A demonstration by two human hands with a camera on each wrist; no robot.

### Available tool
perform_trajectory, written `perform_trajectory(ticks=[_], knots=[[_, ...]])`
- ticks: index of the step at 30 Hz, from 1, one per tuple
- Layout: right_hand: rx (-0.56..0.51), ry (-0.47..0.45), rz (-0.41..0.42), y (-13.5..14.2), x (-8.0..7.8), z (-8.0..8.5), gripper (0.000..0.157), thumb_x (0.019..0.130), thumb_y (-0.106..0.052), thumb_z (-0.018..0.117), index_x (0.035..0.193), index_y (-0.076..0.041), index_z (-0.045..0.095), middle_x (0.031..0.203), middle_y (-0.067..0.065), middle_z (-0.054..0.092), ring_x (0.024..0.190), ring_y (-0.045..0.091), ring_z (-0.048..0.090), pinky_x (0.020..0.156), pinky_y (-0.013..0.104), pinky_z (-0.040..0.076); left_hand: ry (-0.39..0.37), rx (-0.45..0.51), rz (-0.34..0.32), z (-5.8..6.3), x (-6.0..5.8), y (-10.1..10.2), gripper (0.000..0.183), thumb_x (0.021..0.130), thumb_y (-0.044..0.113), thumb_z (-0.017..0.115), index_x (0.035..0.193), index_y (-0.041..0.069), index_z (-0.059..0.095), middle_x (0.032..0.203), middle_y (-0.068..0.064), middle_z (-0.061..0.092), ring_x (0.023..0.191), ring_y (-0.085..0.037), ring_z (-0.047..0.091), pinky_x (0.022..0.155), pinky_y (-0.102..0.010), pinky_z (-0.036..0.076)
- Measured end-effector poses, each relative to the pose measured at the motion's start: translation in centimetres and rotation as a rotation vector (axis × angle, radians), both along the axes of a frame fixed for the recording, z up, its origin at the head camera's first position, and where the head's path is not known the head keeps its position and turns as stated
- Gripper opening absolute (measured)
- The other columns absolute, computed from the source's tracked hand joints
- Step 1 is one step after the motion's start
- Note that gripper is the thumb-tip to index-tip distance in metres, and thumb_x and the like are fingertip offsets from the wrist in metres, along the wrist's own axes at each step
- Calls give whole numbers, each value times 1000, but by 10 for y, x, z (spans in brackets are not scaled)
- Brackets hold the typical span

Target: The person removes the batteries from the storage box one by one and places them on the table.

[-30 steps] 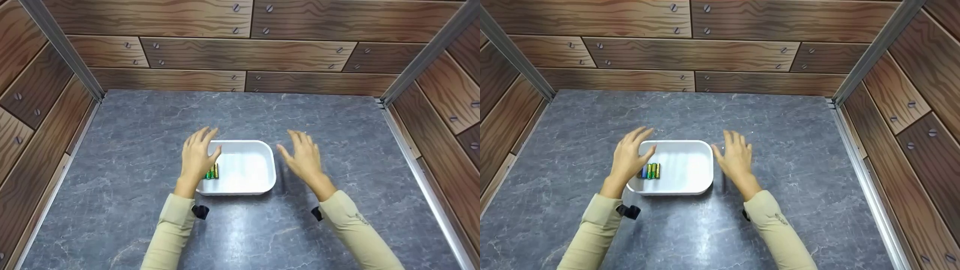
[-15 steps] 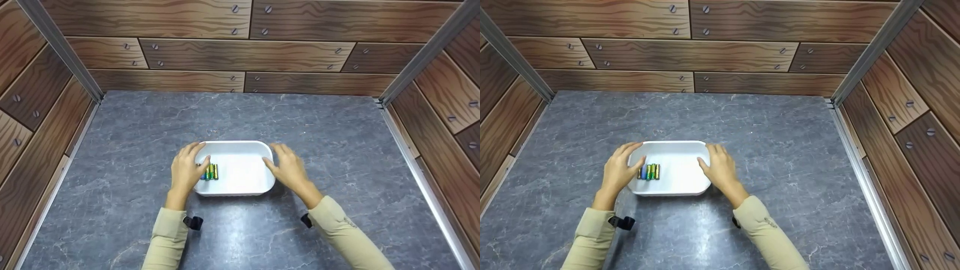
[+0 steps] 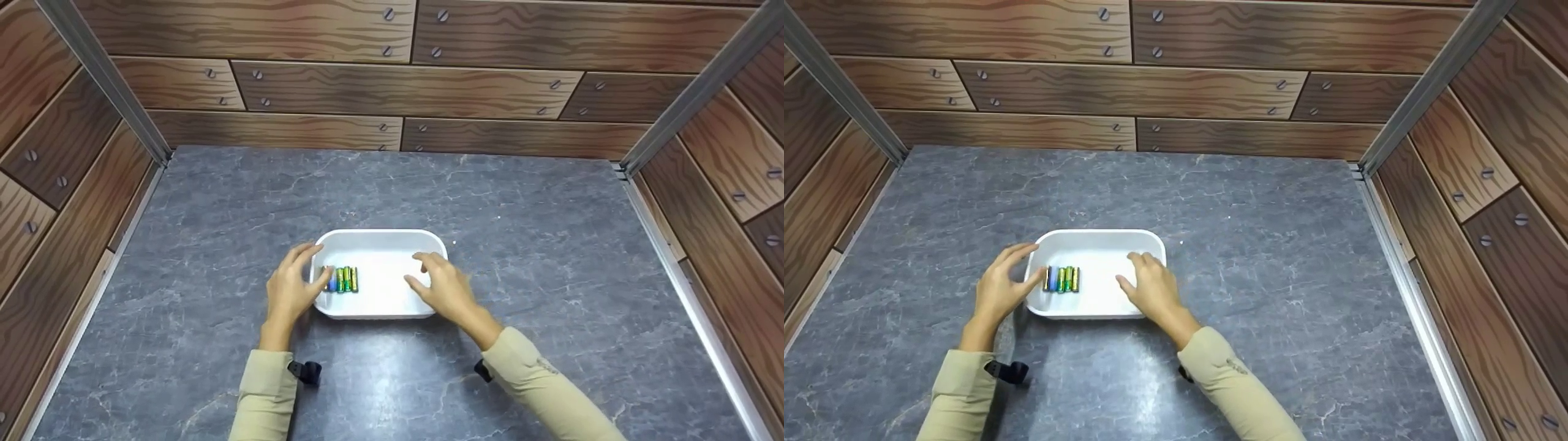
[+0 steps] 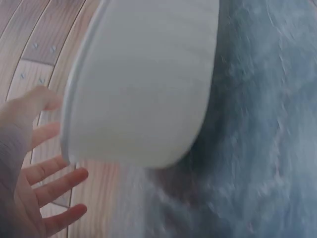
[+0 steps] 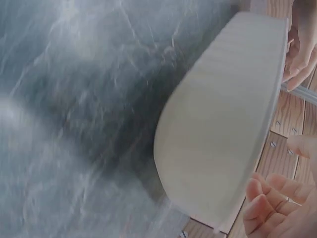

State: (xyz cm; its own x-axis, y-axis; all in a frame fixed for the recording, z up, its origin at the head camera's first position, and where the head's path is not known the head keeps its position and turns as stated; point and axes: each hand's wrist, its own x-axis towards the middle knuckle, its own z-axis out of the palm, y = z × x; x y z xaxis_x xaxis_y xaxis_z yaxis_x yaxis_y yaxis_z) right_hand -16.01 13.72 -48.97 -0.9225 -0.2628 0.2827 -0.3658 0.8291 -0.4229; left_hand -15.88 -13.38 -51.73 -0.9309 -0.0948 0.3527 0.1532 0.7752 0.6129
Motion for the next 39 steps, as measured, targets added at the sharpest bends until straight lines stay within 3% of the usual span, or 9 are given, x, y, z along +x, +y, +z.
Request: perform_trajectory(ticks=[6,11,16,23,31,39], knots=[[18,-26,28,-12,1,-10,38,85,-29,72,114,-6,64,85,9,66,71,21,62,61,36,51,-67,161,-27,-14,0,-12,47,81,37,75,124,18,66,132,-10,62,120,-31,61,97,-49,49],[32,-35,58,-19,0,-14,37,86,-30,71,114,-6,64,83,8,65,67,19,59,61,33,49,-68,298,-78,-24,-2,-18,48,82,26,76,127,14,64,134,-15,60,118,-32,61,107,-48,42],[37,-77,66,-26,-1,-15,38,87,-32,70,115,-6,64,82,6,64,66,18,58,61,32,48,-99,401,-127,-32,-3,-20,50,83,20,75,130,13,61,138,-15,57,118,-32,61,110,-47,40],[14,-154,128,-36,-6,-18,40,86,-30,71,117,-5,63,80,7,65,67,17,56,66,34,49,-203,656,-210,-43,-6,-18,55,86,9,71,138,7,53,140,-21,53,120,-38,60,101,-44,48],[-32,-402,187,-48,-22,-23,47,82,-24,76,124,-9,60,74,5,64,62,9,45,64,26,40,-248,717,-209,-48,-8,-17,54,89,8,66,141,8,49,139,-21,55,125,-35,57,97,-20,45],[-38,-439,181,-56,-33,-31,51,79,-21,79,125,-6,59,75,9,66,62,8,47,61,23,39,-234,760,-251,-54,-11,-17,53,91,6,64,141,5,48,141,-22,53,127,-37,54,96,-13,43]])
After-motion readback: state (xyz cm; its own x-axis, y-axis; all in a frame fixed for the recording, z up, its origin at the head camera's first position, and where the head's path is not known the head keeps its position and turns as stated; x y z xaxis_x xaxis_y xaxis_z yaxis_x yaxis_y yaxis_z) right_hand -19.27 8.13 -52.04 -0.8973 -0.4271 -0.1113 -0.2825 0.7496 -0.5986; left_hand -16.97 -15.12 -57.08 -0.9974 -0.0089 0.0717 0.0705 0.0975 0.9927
